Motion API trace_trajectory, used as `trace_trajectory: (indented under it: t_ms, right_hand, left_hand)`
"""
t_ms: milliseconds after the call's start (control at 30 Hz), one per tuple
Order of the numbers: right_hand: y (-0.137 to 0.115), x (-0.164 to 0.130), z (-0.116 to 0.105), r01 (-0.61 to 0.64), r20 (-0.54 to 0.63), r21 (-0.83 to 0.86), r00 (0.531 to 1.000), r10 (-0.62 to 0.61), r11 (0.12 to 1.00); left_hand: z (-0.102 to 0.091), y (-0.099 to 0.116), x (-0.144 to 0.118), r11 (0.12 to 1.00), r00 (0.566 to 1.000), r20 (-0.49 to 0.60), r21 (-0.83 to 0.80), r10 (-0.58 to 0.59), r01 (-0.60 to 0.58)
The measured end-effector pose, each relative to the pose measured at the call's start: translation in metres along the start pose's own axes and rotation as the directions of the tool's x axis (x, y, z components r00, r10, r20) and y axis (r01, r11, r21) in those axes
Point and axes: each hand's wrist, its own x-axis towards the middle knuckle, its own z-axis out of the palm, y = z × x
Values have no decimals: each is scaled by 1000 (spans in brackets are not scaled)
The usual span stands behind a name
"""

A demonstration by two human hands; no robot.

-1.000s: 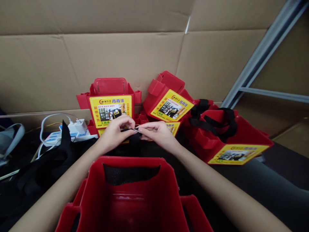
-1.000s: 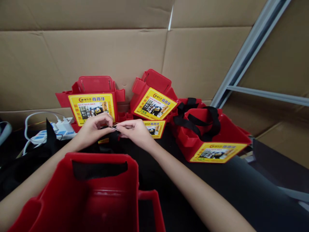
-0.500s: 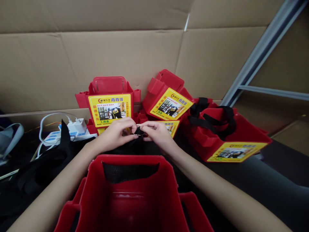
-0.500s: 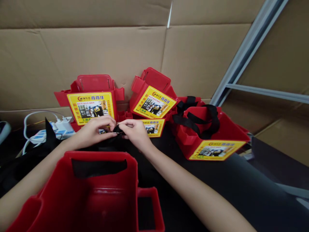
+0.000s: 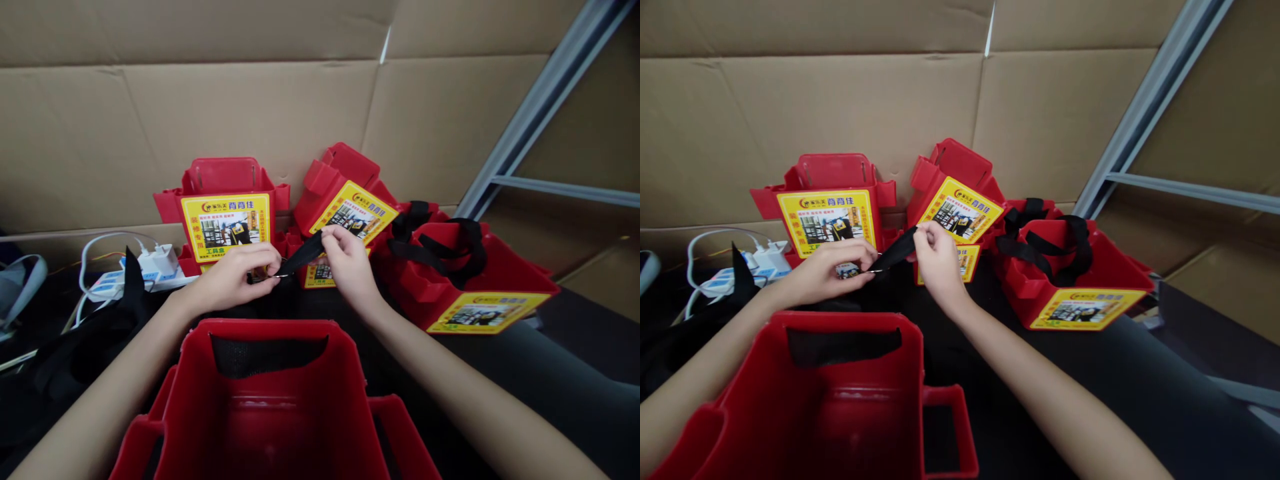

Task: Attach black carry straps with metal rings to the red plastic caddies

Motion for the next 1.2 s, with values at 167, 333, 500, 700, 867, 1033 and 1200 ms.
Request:
trace_trajectory:
  t_ms: [167, 333, 500, 700, 867, 1033, 1200]
  right_hand:
    - [-8, 7, -7, -9, -10, 96, 1000, 10, 995]
    - [-7, -5, 4, -85, 208, 223, 977, 37, 971]
    - [-1, -10, 7, -200, 237, 201, 960, 150, 959]
    - [-7, -6, 3, -78, 180, 130, 982, 54, 988]
    - [-16, 0, -3, 55, 18, 209, 998, -60, 976]
    - [-31, 5, -13, 118, -21, 255, 993, -117, 960]
    - [-31, -5, -11, -94, 554, 160, 833, -11, 983]
  left_hand:
    - [-1, 2, 0, 1000, 1000, 4, -21, -11, 11]
    - [3, 5, 1, 977, 974, -169, -172, -154, 125]
    - [8, 4, 1, 893, 957, -148, -417, -250, 168]
    - [2, 8, 0, 924, 988, -47, -363, -146, 119]
    - [-5, 12, 1, 961, 999, 1, -275, -43, 42]
    - [-6, 16, 1, 958, 999, -4, -283, -44, 41]
    - [-4, 11, -1, 935, 989, -107, -350, -106, 62]
